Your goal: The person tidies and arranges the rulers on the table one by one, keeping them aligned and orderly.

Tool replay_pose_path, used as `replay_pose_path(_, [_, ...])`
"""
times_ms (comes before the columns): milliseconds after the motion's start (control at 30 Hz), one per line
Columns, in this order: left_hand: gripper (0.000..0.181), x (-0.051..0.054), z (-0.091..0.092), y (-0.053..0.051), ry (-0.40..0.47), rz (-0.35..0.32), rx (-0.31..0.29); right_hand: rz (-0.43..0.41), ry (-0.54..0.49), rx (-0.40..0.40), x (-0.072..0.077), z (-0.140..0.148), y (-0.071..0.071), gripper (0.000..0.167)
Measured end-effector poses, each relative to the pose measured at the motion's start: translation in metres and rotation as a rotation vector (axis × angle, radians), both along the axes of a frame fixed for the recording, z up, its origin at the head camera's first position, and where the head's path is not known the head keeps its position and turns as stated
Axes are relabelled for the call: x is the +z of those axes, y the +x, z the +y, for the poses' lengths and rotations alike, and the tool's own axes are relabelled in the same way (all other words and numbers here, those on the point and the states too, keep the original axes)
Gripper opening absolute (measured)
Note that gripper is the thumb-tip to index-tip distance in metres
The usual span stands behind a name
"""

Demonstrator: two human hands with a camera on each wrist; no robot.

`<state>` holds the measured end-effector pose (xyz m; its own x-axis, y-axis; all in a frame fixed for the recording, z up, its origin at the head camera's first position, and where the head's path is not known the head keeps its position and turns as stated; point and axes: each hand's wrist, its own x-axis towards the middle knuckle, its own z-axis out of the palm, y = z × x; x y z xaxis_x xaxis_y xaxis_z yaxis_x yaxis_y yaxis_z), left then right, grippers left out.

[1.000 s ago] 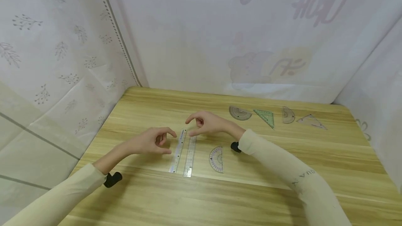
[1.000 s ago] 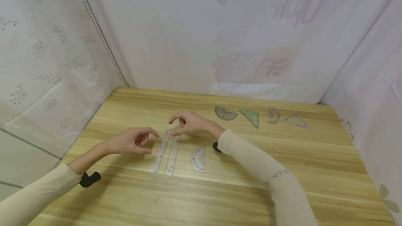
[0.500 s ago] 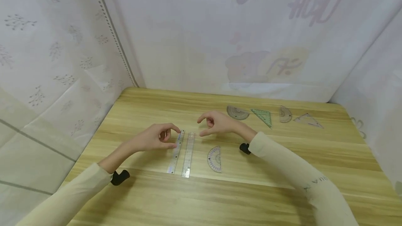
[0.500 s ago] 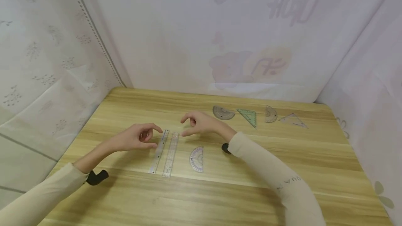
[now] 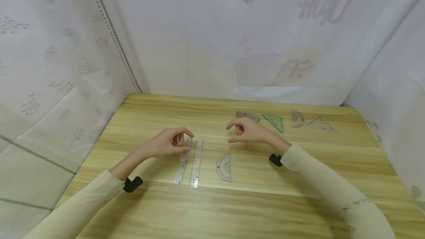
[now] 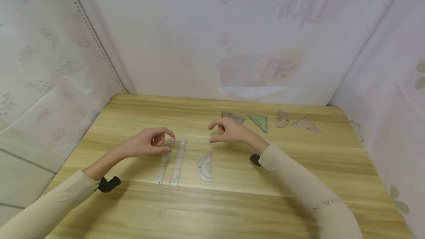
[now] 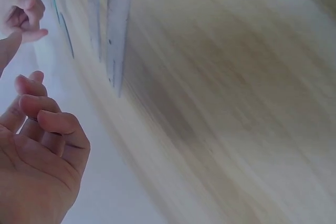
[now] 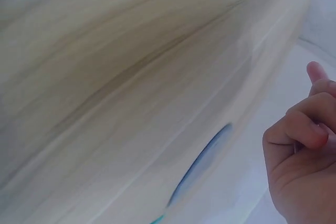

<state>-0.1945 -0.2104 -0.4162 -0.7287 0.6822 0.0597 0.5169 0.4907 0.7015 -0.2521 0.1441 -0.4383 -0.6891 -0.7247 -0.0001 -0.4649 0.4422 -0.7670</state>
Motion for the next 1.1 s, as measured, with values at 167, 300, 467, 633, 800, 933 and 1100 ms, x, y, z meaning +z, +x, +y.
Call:
replay_pose_path(167, [0.039,0.001,0.009,-0.008,-0.022,0.009,0.005,0.031,0.020,-0.056,0.000,0.021,0.003,0.050])
replay_pose_path(300, [0.041,0.003,0.017,-0.016,-0.046,0.005,0.011,0.039,0.022,-0.085,-0.001,0.034,0.004,0.048])
replay_pose_path(467, [0.041,0.004,0.028,-0.025,-0.061,0.021,-0.002,0.036,0.029,-0.119,-0.003,0.046,0.003,0.048])
replay_pose_path(633, [0.042,0.004,0.038,-0.031,-0.076,0.030,-0.020,0.065,0.029,-0.143,-0.006,0.055,0.004,0.046])
replay_pose_path(800, [0.044,0.007,0.047,-0.036,-0.103,0.017,-0.015,0.077,0.020,-0.164,-0.008,0.063,0.005,0.045])
replay_pose_path(933, [0.047,0.009,0.057,-0.041,-0.128,-0.002,-0.004,0.077,0.032,-0.207,-0.008,0.069,0.005,0.045])
replay_pose_path(1100, [0.052,0.011,0.071,-0.047,-0.142,-0.025,-0.007,0.082,0.042,-0.266,-0.007,0.075,0.005,0.042])
